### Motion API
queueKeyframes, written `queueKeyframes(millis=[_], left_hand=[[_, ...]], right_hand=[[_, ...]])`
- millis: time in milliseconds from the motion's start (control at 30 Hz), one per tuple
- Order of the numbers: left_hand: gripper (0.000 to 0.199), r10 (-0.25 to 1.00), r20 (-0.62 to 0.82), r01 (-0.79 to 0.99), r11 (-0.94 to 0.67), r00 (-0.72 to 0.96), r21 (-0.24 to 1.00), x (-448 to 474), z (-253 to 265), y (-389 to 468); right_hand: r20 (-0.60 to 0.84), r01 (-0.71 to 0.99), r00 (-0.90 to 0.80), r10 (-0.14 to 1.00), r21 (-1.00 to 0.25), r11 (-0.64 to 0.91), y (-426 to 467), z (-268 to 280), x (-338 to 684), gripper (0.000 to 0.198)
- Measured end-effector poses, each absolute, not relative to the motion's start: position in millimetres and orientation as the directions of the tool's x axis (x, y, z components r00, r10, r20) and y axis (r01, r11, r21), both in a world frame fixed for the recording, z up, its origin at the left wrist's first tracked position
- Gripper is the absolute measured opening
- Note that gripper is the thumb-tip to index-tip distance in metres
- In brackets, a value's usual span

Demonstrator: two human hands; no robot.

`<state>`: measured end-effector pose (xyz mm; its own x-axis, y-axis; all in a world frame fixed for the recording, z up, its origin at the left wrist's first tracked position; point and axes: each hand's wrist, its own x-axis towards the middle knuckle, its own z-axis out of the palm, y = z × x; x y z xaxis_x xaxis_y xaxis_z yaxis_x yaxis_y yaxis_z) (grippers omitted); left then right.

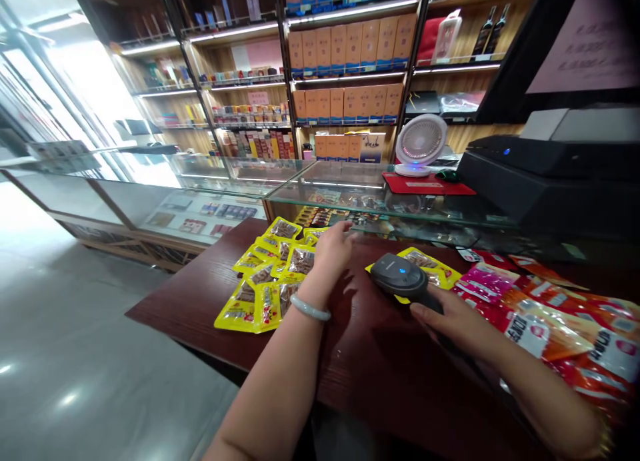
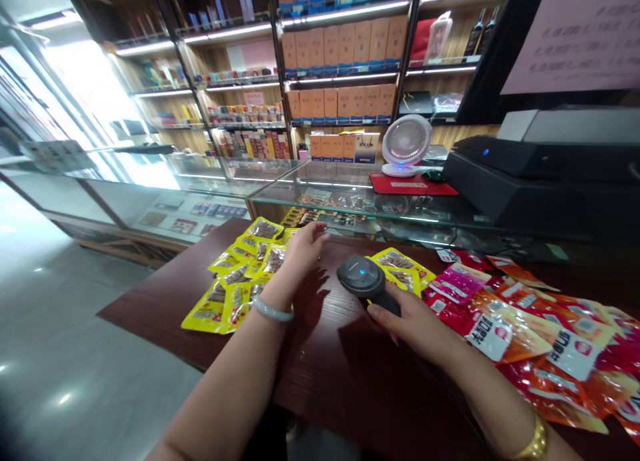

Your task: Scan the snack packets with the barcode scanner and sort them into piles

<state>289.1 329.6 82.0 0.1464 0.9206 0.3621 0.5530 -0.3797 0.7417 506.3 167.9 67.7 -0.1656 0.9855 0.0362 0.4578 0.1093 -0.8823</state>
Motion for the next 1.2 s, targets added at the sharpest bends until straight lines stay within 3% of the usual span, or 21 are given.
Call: queueKeyframes(millis=[133,267,400,567,667,867,1033,1200], left_hand=[[0.035,0.951,0.236,0.724,-0.304,0.197,0.62,260,100,323],[0.033,0.961,0.109,0.906,-0.277,0.255,0.321,210,116,298],[0.048,0.975,-0.003,0.972,-0.223,0.224,0.074,159,113,267],[0.045,0.979,-0.014,0.978,-0.203,0.203,-0.044,141,100,247],[0.038,0.981,0.038,0.977,-0.192,0.189,0.095,149,96,239],[0.026,0.99,0.135,0.746,-0.119,0.039,0.655,178,65,222],[0.019,0.989,0.14,0.53,-0.146,0.051,0.835,199,40,212],[0.029,0.993,0.035,0.304,-0.067,0.112,0.95,198,31,207]], right_hand=[[-0.037,0.427,-0.227,0.973,-0.902,0.065,168,64,498,0.056],[-0.046,0.336,-0.303,0.952,-0.94,0.061,162,60,487,0.05],[-0.1,0.311,-0.404,0.909,-0.95,0.034,155,58,477,0.047],[-0.107,0.296,-0.454,0.885,-0.955,0.036,151,62,471,0.043],[-0.09,0.28,-0.448,0.89,-0.959,0.044,149,65,470,0.043],[-0.1,0.225,-0.401,0.91,-0.974,-0.008,153,62,473,0.048],[-0.116,0.165,-0.316,0.942,-0.984,-0.066,142,70,464,0.051],[-0.147,0.234,-0.152,0.977,-0.966,-0.109,101,69,439,0.058]])
